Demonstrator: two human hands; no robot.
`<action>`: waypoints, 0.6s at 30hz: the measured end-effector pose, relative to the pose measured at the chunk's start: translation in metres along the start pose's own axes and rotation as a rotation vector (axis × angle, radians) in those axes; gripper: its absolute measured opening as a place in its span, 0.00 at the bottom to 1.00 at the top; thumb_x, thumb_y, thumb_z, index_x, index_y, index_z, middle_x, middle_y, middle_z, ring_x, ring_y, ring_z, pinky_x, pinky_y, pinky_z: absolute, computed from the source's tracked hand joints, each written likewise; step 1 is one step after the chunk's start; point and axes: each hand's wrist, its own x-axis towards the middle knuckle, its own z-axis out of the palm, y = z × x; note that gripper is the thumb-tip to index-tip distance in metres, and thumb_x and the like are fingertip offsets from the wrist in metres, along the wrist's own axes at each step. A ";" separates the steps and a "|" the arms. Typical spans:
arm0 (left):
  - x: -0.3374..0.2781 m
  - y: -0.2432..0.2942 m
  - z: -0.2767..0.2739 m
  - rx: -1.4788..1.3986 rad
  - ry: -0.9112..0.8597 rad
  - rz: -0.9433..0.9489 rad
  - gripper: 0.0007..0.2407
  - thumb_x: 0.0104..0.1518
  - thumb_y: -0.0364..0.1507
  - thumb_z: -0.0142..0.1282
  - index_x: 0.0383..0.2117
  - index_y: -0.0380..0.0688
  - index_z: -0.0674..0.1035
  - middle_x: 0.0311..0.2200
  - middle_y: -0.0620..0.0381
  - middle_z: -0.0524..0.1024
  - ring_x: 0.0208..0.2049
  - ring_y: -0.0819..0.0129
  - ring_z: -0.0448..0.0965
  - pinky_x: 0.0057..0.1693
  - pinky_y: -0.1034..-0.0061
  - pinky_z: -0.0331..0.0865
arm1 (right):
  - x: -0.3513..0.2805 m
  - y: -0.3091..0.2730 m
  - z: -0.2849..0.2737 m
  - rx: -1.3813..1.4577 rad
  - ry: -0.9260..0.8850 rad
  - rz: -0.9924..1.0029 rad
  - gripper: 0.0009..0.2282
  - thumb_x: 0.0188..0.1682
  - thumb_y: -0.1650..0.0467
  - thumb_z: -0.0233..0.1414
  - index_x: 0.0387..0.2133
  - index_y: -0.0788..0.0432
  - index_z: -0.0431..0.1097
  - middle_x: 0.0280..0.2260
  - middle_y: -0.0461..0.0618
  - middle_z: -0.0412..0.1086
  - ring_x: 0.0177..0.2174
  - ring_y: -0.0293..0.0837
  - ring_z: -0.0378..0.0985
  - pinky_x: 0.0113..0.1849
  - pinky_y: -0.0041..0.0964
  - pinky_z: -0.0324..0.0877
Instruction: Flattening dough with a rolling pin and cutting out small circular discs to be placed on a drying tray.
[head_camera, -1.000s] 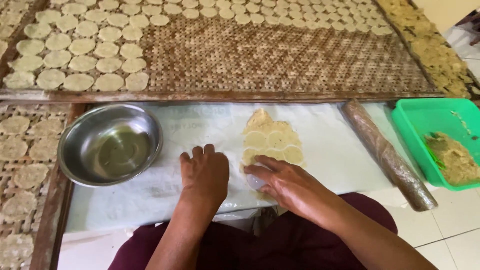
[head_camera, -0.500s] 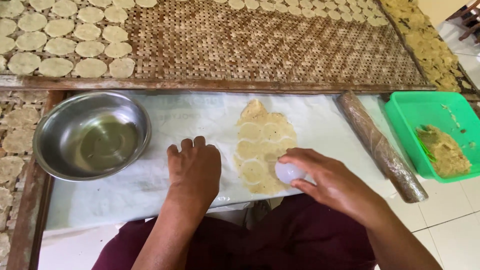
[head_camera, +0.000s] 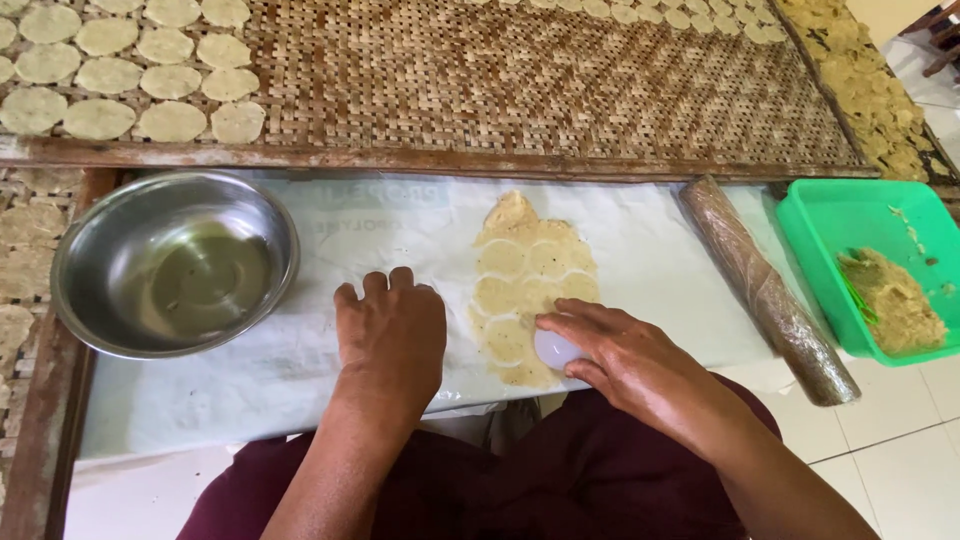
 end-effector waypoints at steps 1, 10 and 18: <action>0.000 0.001 -0.002 -0.004 -0.003 0.000 0.09 0.48 0.22 0.62 0.35 0.45 0.81 0.47 0.54 0.74 0.53 0.57 0.71 0.58 0.58 0.62 | 0.000 -0.002 0.000 -0.001 -0.005 0.001 0.23 0.44 0.70 0.58 0.56 0.52 0.67 0.59 0.55 0.66 0.55 0.58 0.70 0.53 0.49 0.68; -0.003 0.003 -0.005 -0.001 0.006 0.000 0.11 0.47 0.22 0.63 0.37 0.44 0.82 0.47 0.53 0.73 0.53 0.56 0.70 0.58 0.57 0.61 | 0.002 -0.009 0.004 -0.027 -0.051 0.136 0.25 0.47 0.75 0.54 0.61 0.48 0.66 0.60 0.54 0.67 0.48 0.57 0.77 0.44 0.44 0.77; -0.002 0.004 -0.001 0.004 -0.006 0.013 0.10 0.47 0.22 0.63 0.36 0.43 0.82 0.47 0.53 0.74 0.53 0.56 0.70 0.58 0.57 0.61 | 0.005 -0.011 0.000 0.037 -0.030 0.096 0.28 0.43 0.81 0.52 0.60 0.53 0.67 0.60 0.55 0.66 0.48 0.54 0.78 0.46 0.41 0.78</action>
